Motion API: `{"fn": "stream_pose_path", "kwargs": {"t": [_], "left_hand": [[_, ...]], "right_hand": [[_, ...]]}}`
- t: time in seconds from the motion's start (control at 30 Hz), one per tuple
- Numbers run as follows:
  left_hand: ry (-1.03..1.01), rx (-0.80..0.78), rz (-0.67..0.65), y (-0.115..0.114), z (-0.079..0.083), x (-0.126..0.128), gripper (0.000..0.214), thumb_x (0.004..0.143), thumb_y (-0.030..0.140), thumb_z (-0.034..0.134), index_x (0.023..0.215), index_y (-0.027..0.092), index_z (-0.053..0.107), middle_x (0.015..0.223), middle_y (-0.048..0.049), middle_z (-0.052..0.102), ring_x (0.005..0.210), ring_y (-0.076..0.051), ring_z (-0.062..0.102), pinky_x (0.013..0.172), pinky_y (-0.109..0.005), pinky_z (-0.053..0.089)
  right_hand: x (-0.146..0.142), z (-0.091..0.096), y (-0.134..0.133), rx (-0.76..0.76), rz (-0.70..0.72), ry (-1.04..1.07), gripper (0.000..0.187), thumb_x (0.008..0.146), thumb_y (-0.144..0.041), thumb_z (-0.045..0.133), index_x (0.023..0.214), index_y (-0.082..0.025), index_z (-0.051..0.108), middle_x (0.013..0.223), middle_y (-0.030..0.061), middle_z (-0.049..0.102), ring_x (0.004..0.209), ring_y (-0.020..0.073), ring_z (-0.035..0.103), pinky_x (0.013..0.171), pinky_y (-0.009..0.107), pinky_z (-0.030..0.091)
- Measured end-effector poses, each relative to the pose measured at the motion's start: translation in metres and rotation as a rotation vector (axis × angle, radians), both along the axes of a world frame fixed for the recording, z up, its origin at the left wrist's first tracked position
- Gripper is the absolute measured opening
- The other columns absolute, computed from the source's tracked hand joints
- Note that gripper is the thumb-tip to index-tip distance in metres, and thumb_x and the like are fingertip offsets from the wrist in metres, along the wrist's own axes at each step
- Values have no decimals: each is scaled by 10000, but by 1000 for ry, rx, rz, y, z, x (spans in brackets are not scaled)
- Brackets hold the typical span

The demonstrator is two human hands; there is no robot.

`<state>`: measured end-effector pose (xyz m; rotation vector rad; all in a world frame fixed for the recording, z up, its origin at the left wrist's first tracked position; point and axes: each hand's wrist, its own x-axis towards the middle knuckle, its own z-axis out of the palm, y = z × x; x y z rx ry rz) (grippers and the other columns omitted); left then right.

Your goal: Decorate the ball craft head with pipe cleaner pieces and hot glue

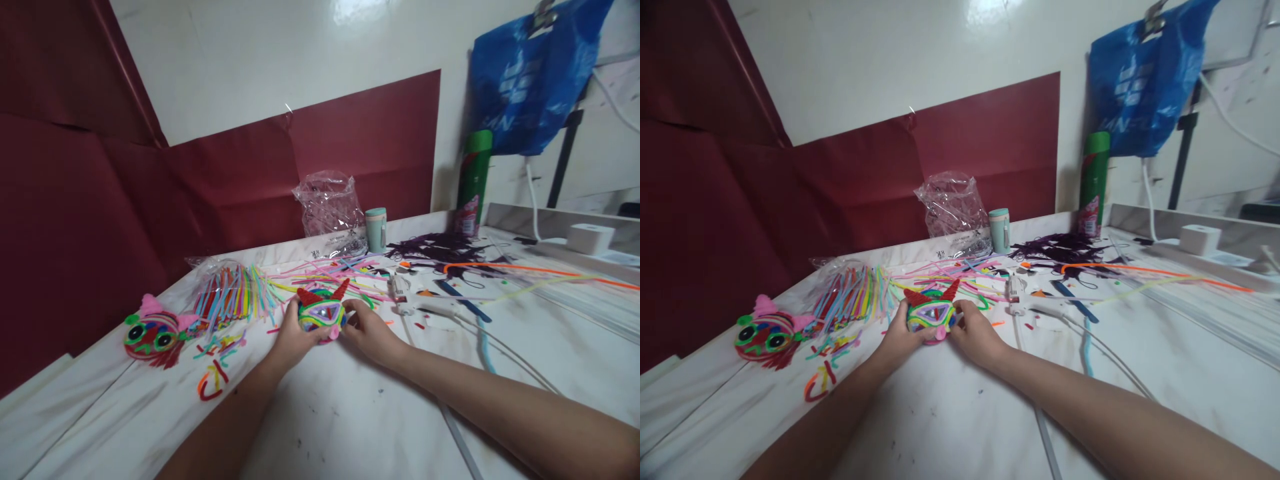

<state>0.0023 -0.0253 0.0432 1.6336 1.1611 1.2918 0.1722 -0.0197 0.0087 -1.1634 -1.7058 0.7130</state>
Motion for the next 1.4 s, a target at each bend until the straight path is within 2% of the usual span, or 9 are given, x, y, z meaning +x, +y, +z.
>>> {"fn": "stream_pose_path", "kwargs": {"t": [0.17,0.37,0.53,0.7,0.9,1.1,1.23,1.4], "left_hand": [[23,16,-18,4,-3,-6,707,567,216,784,1189,188,449,1169,-92,613,1076,-232,588,937,-358,454],[63,74,-54,8,-6,-12,496,703,254,676,1157,197,486,1188,-72,605,1094,-209,569,943,-325,441],[29,103,43,7,-6,-9,458,674,252,706,1092,188,530,1099,-70,648,1065,-219,588,947,-346,439],[-15,64,98,6,-7,-6,486,639,267,736,1079,167,553,1143,-108,640,1060,-239,598,930,-380,456],[-42,97,89,4,-7,-2,495,659,275,731,1109,180,550,1138,-91,647,1088,-228,587,952,-359,444],[-85,71,81,5,-8,-1,557,668,303,727,1167,178,513,1143,-101,642,1069,-233,600,911,-354,473],[-67,88,49,5,-6,-1,514,690,320,709,1148,187,518,1161,-94,639,1070,-216,604,937,-346,462],[-72,82,75,8,-7,-1,489,684,314,709,1116,170,529,1139,-107,648,1057,-228,610,925,-365,472]], "right_hand": [[0,-3,1,34,3,8,266,746,-127,527,1008,-171,516,944,58,624,684,137,583,627,272,471],[0,0,-2,48,-26,-37,279,747,-130,522,1023,-168,495,876,48,611,681,145,577,619,279,470],[0,0,-5,97,-2,-65,298,750,-121,506,1041,-180,479,888,46,600,694,144,585,620,276,475],[-2,0,-9,145,32,-111,315,756,-129,498,1065,-182,464,868,44,583,722,156,586,615,276,475],[-1,1,-11,150,28,-104,293,766,-129,498,1052,-182,461,823,30,579,717,160,581,615,279,471],[-3,2,-12,149,33,-103,305,753,-116,517,1042,-192,455,864,39,572,736,162,583,625,279,477],[-3,-1,-10,141,43,-95,317,764,-117,501,1070,-178,445,930,64,561,748,164,587,651,294,489],[-2,-1,-11,151,66,-104,335,768,-105,506,1086,-185,441,982,76,542,750,157,580,658,295,489]]}}
